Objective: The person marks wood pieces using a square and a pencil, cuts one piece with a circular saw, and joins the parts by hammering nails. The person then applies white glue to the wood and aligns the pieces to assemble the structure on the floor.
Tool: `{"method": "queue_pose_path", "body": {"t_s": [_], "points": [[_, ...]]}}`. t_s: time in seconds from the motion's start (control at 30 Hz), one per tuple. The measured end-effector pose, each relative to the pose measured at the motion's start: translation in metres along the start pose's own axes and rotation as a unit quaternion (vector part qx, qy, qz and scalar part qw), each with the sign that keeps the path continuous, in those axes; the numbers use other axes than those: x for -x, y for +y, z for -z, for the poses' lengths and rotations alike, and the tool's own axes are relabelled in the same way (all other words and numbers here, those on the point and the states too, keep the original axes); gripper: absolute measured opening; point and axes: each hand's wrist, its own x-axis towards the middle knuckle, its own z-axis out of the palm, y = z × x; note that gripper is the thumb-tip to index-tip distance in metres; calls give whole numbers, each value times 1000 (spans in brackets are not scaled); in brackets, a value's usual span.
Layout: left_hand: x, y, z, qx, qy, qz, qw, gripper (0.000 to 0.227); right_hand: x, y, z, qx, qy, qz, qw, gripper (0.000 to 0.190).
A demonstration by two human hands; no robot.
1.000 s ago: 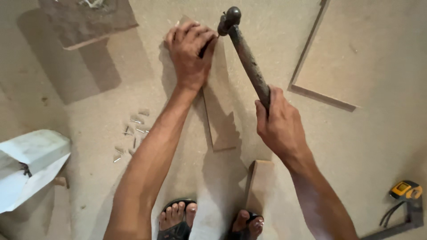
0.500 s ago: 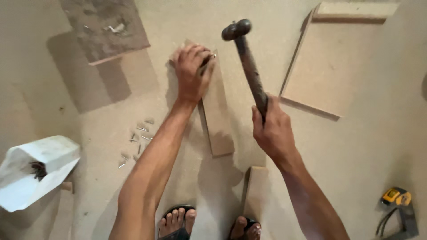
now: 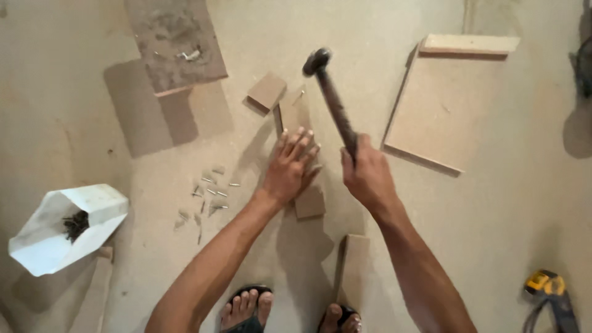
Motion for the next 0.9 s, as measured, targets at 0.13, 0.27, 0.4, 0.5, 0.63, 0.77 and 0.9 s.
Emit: {"method": "queue_pose_path", "body": {"t_s": [0.13,0.27,0.4,0.5,0.63,0.77,0.9], "points": [[-4,-2,-2,11,-1,-4,1000,46,25,-12,18,-92,162,-2,982,22],[-1,-4,-4,23,-6,-1,1000,48,19,-3,-2,-82,107,10,991,26],[2,-5,-7,27,-8,1,1000,48,4,35,-30,-12,-59,-8,998,24],[-3,-12,-10,40,6,-21,999,43,4,48,-39,-38,11,7,999,26],[-23,-21,-15,-2,-27,-78,997,47,12,44,-28,-161,24,-88,983,15],[-9,-9,-16,-23,17,-122,992,46,16,40,-17,-436,-71,-258,859,17],[54,-9,-1,88,28,-48,995,25,26,47,-25,-432,-84,-335,833,19]]}}
